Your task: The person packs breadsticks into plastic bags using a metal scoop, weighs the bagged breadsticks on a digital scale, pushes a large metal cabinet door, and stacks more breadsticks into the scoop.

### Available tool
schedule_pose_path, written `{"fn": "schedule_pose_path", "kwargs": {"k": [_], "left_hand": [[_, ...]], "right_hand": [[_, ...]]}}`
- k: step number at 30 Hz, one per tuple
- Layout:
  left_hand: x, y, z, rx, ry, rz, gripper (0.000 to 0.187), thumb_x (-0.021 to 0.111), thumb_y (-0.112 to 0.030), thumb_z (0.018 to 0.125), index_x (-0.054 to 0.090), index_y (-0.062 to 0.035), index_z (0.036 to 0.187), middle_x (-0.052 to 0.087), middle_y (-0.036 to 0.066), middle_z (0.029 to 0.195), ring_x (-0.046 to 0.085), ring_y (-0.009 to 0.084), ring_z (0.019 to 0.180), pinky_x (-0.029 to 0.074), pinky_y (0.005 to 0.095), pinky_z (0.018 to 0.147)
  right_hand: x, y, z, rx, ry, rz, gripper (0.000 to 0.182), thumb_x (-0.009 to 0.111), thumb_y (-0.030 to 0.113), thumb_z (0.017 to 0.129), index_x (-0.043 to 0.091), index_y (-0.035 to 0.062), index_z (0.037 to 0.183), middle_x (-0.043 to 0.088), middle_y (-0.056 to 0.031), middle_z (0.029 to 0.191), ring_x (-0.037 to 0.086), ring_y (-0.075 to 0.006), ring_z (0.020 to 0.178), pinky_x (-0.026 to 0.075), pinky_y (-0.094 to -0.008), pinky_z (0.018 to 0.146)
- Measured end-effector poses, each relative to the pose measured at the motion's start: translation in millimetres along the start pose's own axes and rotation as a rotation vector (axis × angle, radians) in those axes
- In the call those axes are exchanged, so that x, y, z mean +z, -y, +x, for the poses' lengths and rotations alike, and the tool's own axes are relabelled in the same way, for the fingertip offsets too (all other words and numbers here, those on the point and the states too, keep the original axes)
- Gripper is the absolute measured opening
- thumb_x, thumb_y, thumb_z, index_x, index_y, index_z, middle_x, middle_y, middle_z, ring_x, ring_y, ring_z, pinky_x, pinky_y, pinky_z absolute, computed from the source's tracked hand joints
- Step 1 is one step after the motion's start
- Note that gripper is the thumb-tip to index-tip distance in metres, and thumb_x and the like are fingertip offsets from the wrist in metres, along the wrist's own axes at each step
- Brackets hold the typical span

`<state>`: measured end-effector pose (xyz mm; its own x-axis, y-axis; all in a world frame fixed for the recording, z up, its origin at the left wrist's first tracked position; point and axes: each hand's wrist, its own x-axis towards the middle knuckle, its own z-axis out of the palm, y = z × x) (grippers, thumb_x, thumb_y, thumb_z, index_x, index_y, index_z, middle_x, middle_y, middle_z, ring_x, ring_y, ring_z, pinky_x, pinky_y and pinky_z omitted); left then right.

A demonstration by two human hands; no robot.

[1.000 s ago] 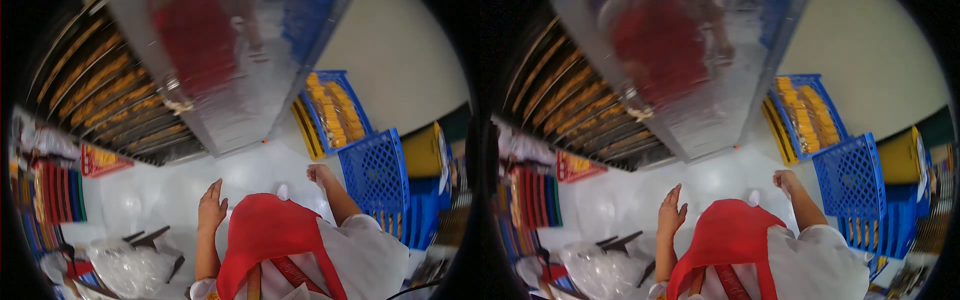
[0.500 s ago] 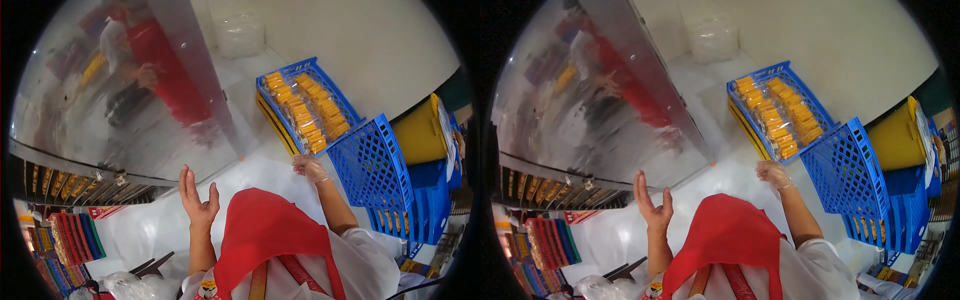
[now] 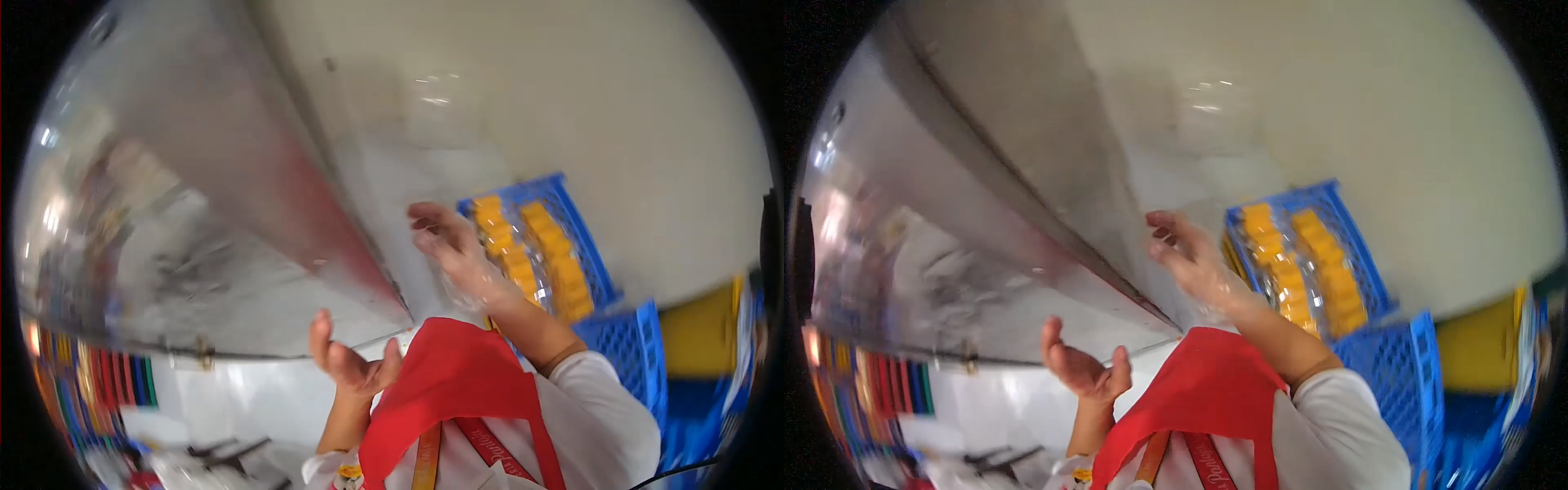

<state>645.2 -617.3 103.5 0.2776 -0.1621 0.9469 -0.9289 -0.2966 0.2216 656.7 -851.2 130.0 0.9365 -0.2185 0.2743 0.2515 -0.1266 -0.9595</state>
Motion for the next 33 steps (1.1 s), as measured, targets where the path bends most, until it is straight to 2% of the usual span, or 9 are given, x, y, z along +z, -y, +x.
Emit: {"fn": "schedule_pose_path", "kwargs": {"k": [2, 5, 9, 16, 19, 25, 28, 29, 33], "left_hand": [[14.7, 4.1, 5.7, -0.035, -0.032, 0.048, 0.095, 0.078, -0.015, 0.077, 0.025, -0.0058, 0.155, 0.034, 0.023, 0.152, 0.041, 0.0393, 0.136, 0.036, 0.0491, 0.110], [23.9, 6.2, 15.1, -0.123, -0.114, 0.123, 0.092, 0.082, -0.018, 0.074, 0.034, -0.0051, 0.151, 0.040, 0.025, 0.149, 0.044, 0.0416, 0.133, 0.038, 0.0512, 0.106], [29.4, -9.5, 7.7, -0.267, -0.185, 0.364, 0.083, 0.079, -0.018, 0.075, 0.041, -0.0036, 0.147, 0.043, 0.023, 0.147, 0.046, 0.0429, 0.132, 0.040, 0.0524, 0.105], [33.2, -42.0, -20.0, -0.532, -0.206, 0.398, 0.072, 0.071, -0.018, 0.083, 0.040, -0.0021, 0.147, 0.046, 0.021, 0.145, 0.047, 0.0390, 0.132, 0.041, 0.0486, 0.107], [41.1, -41.2, -21.8, -0.626, -0.167, 0.289, 0.075, 0.070, -0.020, 0.085, 0.036, -0.0017, 0.150, 0.045, 0.022, 0.147, 0.045, 0.0403, 0.134, 0.040, 0.0482, 0.109], [56.8, -29.3, -33.5, -0.761, -0.255, 0.194, 0.081, 0.065, -0.037, 0.091, 0.030, 0.0034, 0.151, 0.041, 0.024, 0.150, 0.041, 0.0386, 0.140, 0.033, 0.0439, 0.115], [50.4, -22.7, -32.3, -0.802, -0.296, 0.266, 0.083, 0.062, -0.043, 0.094, 0.026, 0.0044, 0.152, 0.039, 0.023, 0.151, 0.039, 0.0365, 0.141, 0.029, 0.0427, 0.117], [51.6, -22.3, -32.5, -0.796, -0.267, 0.250, 0.083, 0.062, -0.043, 0.094, 0.026, 0.0044, 0.152, 0.039, 0.023, 0.151, 0.039, 0.0365, 0.141, 0.029, 0.0427, 0.117], [55.8, -5.7, -23.7, -0.632, -0.379, 0.346, 0.087, 0.058, -0.051, 0.095, 0.023, 0.0031, 0.153, 0.028, 0.023, 0.157, 0.031, 0.0366, 0.144, 0.024, 0.0453, 0.118]], "right_hand": [[7.6, 25.4, 24.2, -0.446, 0.073, -0.125, 0.068, 0.072, 0.040, 0.085, 0.051, 0.0006, 0.137, 0.053, -0.0213, 0.135, 0.054, -0.0302, 0.122, 0.044, -0.0424, 0.101], [15.0, 5.7, 38.6, -0.719, 0.212, -0.283, 0.087, 0.076, 0.046, 0.082, 0.036, 0.0046, 0.147, 0.046, -0.0222, 0.142, 0.047, -0.0342, 0.131, 0.040, -0.0473, 0.106], [42.5, 7.7, 37.0, -0.285, 0.692, 0.348, 0.082, 0.071, 0.025, 0.088, 0.024, 0.0164, 0.154, 0.038, -0.0138, 0.146, 0.036, -0.0284, 0.135, 0.033, -0.0483, 0.113], [86.9, 37.3, 73.5, -0.562, 1.042, 0.456, 0.079, 0.065, 0.037, 0.089, 0.022, 0.0027, 0.145, 0.043, -0.0158, 0.131, 0.052, -0.0371, 0.109, 0.046, -0.0559, 0.096], [88.8, 52.7, 58.0, -0.471, 0.922, 0.526, 0.074, 0.068, 0.036, 0.089, 0.025, 0.0044, 0.141, 0.045, -0.0152, 0.128, 0.056, -0.0377, 0.103, 0.051, -0.0556, 0.086], [90.2, 17.1, 62.6, -0.256, 0.961, 0.728, 0.071, 0.069, 0.025, 0.090, 0.029, 0.0026, 0.143, 0.056, -0.0175, 0.120, 0.060, -0.0381, 0.105, 0.052, -0.0478, 0.090], [91.0, 9.2, 81.4, -0.592, 1.123, 0.451, 0.073, 0.072, 0.022, 0.088, 0.028, 0.0009, 0.143, 0.056, -0.0196, 0.123, 0.058, -0.0398, 0.107, 0.051, -0.0480, 0.091], [90.7, 20.4, 75.6, -0.569, 1.072, 0.448, 0.078, 0.071, 0.028, 0.089, 0.026, 0.0021, 0.147, 0.054, -0.0207, 0.127, 0.055, -0.0401, 0.112, 0.050, -0.0502, 0.092], [58.3, 21.6, 100.6, -1.099, 0.640, -0.135, 0.083, 0.059, 0.057, 0.092, 0.029, 0.0133, 0.156, 0.038, -0.0197, 0.147, 0.037, -0.0410, 0.137, 0.039, -0.0556, 0.106]]}}
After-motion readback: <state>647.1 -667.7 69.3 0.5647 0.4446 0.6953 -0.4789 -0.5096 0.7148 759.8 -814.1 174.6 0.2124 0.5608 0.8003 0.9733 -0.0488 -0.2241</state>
